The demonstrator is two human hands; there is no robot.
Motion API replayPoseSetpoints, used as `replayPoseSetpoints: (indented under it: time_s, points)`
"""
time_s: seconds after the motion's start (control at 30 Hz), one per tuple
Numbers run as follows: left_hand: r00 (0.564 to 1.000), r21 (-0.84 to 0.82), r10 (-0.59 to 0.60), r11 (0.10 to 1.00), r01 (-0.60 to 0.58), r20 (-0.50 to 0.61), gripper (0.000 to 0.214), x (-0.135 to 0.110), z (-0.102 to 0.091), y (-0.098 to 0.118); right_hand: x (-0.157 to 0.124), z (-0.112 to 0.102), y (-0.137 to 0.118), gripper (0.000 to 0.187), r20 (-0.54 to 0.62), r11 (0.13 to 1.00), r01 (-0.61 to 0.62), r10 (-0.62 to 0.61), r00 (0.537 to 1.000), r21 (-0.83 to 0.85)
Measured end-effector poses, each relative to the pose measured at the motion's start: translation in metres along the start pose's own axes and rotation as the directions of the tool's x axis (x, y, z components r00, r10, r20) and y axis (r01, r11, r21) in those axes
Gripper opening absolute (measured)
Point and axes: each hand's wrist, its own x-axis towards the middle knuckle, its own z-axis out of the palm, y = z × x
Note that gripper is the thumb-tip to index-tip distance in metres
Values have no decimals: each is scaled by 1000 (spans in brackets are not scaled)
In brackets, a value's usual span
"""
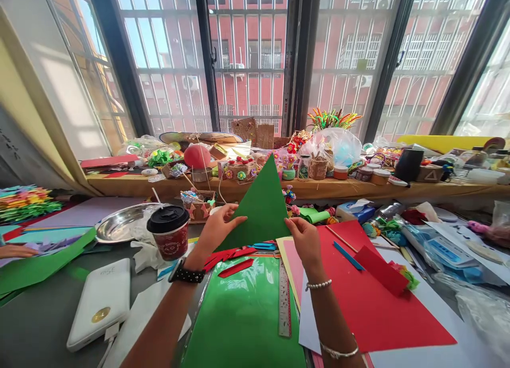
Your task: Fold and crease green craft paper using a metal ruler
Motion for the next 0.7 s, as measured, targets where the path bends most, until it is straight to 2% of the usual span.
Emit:
replayPoseSetpoints:
  time_s: [0.07, 0.13, 0.2, 0.3, 0.47, 0.57, 0.7]
  points:
    - [997, 20, 45, 999, -44, -63, 58, -5, 13, -8, 6, 1, 3, 41, -43, 999, 7, -8, 999, -33]
    - [986, 102, 156, 983, -150, -60, 80, -11, 24, -16, 9, 2, 5, 41, -74, 998, 9, -13, 997, -61]
    - [973, 184, 226, 959, -215, -41, 92, -18, 32, -23, 7, 4, 6, 41, -93, 997, 6, -14, 996, -83]
    - [968, 248, 250, 939, -238, -17, 97, -27, 40, -35, 3, 9, 7, 42, -85, 994, -2, -7, 996, -109]
    - [977, 252, 210, 947, -199, -17, 96, -36, 49, -57, 0, 20, 8, 41, -27, 991, 2, -6, 1000, -133]
    - [983, 171, 185, 968, -185, 15, 94, -39, 52, -66, 1, 22, 9, 39, 13, 992, 12, -11, 1000, -129]
    - [987, -19, 152, 988, -151, 50, 94, -39, 57, -71, 1, 19, 15, 38, 76, 996, 8, -1, 997, -92]
